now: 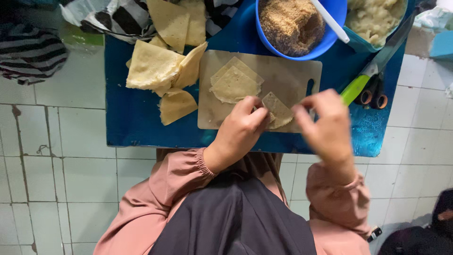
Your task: The person sits on the floor at a low table and stacks thin square crackers on a cutting board, folding and layering them one at a time. They occasionally use a spoon to scoop brown powder from a blue bowl and sprinkle it over the crackers before adding more layers.
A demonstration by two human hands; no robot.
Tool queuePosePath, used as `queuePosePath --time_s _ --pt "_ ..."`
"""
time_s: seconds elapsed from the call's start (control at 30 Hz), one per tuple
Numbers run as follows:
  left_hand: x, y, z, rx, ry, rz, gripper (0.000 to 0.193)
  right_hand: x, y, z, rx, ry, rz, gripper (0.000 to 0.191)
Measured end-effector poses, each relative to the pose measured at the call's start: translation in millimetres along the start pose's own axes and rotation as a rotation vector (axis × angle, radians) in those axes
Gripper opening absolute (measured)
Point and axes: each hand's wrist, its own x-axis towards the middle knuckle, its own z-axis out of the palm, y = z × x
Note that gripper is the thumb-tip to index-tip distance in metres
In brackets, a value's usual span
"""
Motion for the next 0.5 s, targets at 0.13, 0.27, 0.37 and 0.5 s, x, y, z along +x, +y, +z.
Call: queuePosePath --time_s 0.13,0.27,0.37,0.5 --pt "-1.7 -0.7 1.3 -0.008 -0.002 -0.005 0.018 -12.1 -14.0 22.5 0.012 -0.033 0.061 0.015" --pt "-2.4 -1.1 1.8 0.025 -0.014 -0.011 0.018 -12.2 -18.8 19.5 0.143 -0.041 0.219 0.011" --pt "-1.5 -2.1 1.8 0.031 -0.014 -0.011 0.021 -14.3 -25.8 15.3 0.462 -0.019 0.352 0.008" --pt "-0.4 -2.1 2.7 0.036 -0.016 -0.035 0.029 -11.1 -30.2 24.1 0.616 0.004 0.3 0.023"
